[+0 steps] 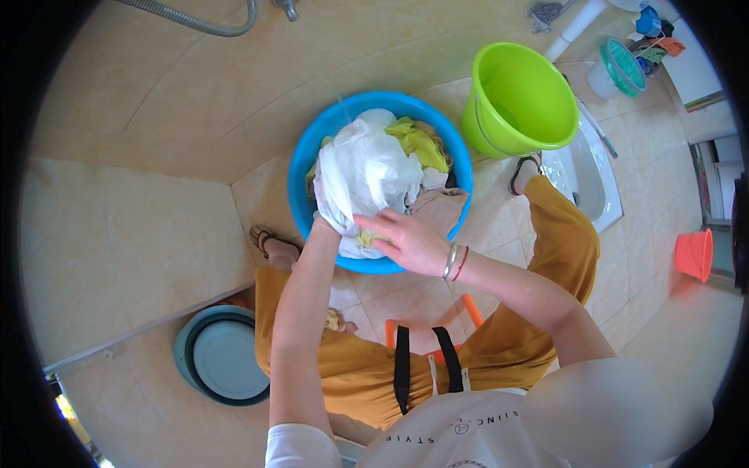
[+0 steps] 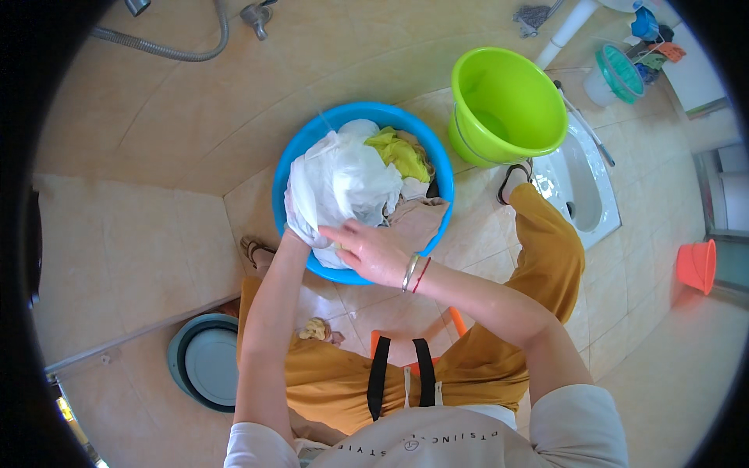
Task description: The person sits on a small orange stool in a bathroom and washes a pile of clothes by hand in a blue basin filled with water. They repeatedly submerge, agitate, and wring out various garments, including white, yellow, and grey items, using both hands to scrub and rinse the fabric.
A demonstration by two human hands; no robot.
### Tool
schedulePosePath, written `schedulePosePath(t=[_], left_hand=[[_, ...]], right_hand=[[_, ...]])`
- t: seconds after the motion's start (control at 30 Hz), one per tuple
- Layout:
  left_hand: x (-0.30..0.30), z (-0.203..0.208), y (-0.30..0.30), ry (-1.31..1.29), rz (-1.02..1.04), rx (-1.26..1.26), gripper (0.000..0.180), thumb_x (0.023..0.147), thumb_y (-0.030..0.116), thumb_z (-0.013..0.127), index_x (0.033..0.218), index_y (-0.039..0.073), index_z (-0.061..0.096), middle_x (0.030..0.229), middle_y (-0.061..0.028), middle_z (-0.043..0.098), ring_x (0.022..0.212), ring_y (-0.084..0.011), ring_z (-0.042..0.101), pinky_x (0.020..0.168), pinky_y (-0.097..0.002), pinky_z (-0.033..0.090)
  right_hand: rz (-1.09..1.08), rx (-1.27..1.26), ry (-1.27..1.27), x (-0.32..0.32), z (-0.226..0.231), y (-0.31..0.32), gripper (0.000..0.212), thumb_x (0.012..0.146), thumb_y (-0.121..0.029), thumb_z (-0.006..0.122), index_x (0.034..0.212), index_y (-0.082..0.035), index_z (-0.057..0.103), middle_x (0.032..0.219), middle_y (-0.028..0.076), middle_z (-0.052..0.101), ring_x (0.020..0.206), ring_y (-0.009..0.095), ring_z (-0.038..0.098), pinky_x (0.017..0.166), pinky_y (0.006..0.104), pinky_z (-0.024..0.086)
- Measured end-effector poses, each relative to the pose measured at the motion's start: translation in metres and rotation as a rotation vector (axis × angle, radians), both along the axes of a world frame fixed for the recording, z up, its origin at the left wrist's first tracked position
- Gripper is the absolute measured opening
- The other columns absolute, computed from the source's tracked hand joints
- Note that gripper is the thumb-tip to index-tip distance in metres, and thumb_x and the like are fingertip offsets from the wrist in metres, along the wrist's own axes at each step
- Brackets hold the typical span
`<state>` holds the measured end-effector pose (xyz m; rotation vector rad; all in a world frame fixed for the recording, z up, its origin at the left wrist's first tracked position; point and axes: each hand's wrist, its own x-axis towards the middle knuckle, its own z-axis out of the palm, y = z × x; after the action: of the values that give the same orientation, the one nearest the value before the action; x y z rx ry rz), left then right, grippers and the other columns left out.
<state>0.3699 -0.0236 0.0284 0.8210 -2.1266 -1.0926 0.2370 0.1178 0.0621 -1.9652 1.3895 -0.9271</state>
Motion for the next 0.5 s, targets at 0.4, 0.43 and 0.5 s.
schedulePosePath(t=[0.4, 0.43, 0.5], left_hand=[[0.009, 0.018, -0.013, -0.076, 0.144, -0.217, 0.067, 0.08, 0.032, 0.069, 0.134, 0.008, 0.037, 0.129, -0.0097, 0.052, 0.117, -0.0231, 0.051, 0.097, -0.0331, 0.043], [0.012, 0.01, -0.016, -0.099, 0.15, -0.248, 0.064, 0.082, 0.036, 0.066, 0.133, 0.008, 0.039, 0.127, -0.0092, 0.053, 0.117, -0.0233, 0.051, 0.096, -0.0331, 0.043], [0.037, -0.011, -0.023, -0.141, 0.217, -0.093, 0.06, 0.086, 0.043, 0.059, 0.132, 0.007, 0.043, 0.126, -0.0087, 0.055, 0.116, -0.0236, 0.052, 0.095, -0.033, 0.044]], right_hand=[[-0.409, 0.133, -0.486, -0.079, -0.027, -0.101, 0.019, 0.083, -0.016, 0.068, 0.094, -0.001, 0.062, 0.088, 0.007, 0.065, 0.074, 0.014, 0.06, 0.069, 0.0254, 0.048], [-0.441, 0.02, -0.64, -0.087, -0.024, -0.102, 0.013, 0.085, -0.014, 0.065, 0.087, -0.001, 0.063, 0.077, 0.001, 0.063, 0.07, 0.01, 0.057, 0.065, 0.0237, 0.046], [-0.461, 0.15, -1.03, -0.088, 0.005, -0.103, 0.008, 0.089, -0.014, 0.063, 0.091, -0.006, 0.061, 0.082, -0.002, 0.06, 0.073, 0.009, 0.055, 0.063, 0.024, 0.045]])
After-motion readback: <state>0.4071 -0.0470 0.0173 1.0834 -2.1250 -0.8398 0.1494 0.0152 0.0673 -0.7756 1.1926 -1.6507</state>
